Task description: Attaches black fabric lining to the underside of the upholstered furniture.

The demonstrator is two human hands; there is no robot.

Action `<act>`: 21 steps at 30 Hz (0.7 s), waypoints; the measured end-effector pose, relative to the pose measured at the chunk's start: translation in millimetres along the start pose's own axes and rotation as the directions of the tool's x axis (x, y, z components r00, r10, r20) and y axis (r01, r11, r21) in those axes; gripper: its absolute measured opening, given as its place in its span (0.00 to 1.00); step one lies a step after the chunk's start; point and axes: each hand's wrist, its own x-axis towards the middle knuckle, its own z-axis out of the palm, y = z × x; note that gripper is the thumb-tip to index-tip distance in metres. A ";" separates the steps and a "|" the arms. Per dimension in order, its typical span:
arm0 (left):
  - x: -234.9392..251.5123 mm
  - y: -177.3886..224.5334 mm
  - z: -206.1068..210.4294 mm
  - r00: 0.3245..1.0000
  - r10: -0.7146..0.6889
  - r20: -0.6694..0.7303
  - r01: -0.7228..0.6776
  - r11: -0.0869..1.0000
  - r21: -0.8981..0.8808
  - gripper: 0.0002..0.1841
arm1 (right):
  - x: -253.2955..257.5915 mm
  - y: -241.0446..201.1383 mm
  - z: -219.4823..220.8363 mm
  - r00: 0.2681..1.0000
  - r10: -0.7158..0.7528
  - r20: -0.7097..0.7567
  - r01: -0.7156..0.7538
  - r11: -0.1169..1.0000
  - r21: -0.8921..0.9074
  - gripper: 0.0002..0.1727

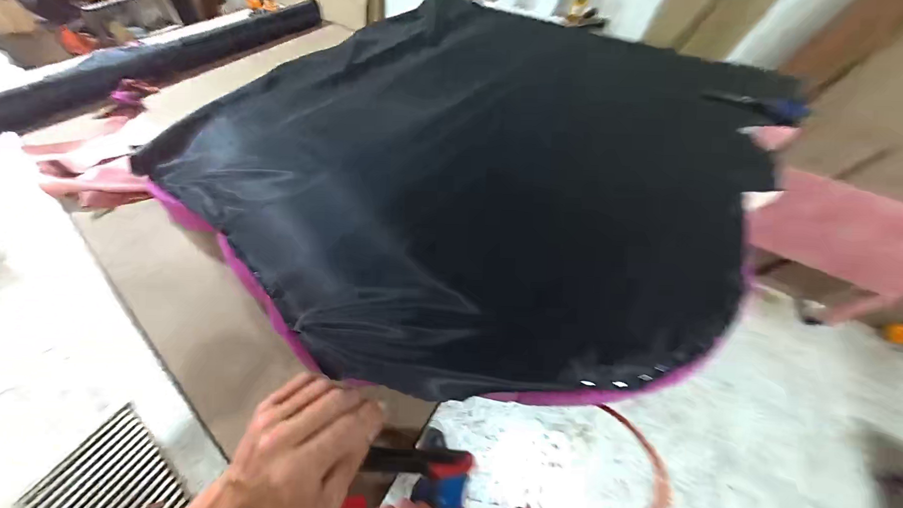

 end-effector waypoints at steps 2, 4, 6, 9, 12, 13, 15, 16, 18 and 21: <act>20.5 -1.6 -3.7 0.997 -0.044 0.057 0.047 0.998 -0.048 0.15 | 16.1 22.5 76.9 0.972 -0.131 -0.197 0.129 0.991 -0.025 0.22; 41.1 -0.2 15.6 0.985 -0.017 0.169 0.031 0.996 -0.082 0.18 | 37.3 22.3 105.8 0.955 -0.147 -0.258 0.101 0.978 -0.183 0.21; 57.2 3.7 47.9 0.957 0.002 0.291 0.031 0.993 -0.110 0.20 | 45.7 21.8 109.0 0.949 -0.149 -0.279 0.065 0.955 -0.289 0.18; 71.0 4.9 82.9 0.916 -0.019 0.400 0.083 0.986 -0.143 0.20 | 15.0 25.1 56.2 0.933 -0.038 -0.359 0.009 0.997 -0.082 0.12; 84.1 2.8 90.8 0.869 -0.022 0.495 0.074 0.994 -0.085 0.20 | -32.3 69.1 -6.6 0.743 0.148 -0.653 -0.168 0.985 0.032 0.09; 87.8 2.5 92.4 0.841 -0.014 0.541 0.060 0.996 -0.067 0.20 | -44.7 89.2 -17.2 0.682 0.165 -0.712 -0.213 0.977 0.022 0.10; 93.9 -2.6 99.5 0.814 0.034 0.580 -0.008 0.999 -0.047 0.17 | -54.9 118.6 -23.1 0.615 0.123 -0.779 -0.241 0.970 -0.037 0.12; 96.1 -6.2 102.6 0.812 0.061 0.581 -0.041 0.998 -0.048 0.15 | -54.3 124.5 -21.4 0.619 0.094 -0.780 -0.232 0.970 -0.067 0.12; 97.3 -13.3 106.1 0.834 0.109 0.542 -0.109 0.994 -0.032 0.11 | -44.5 122.6 -10.7 0.651 0.036 -0.759 -0.186 0.976 -0.114 0.12; 100.3 -15.7 104.0 0.903 0.186 0.387 -0.211 0.977 0.023 0.12 | -12.6 112.6 6.6 0.676 -0.053 -0.735 -0.170 0.959 -0.226 0.16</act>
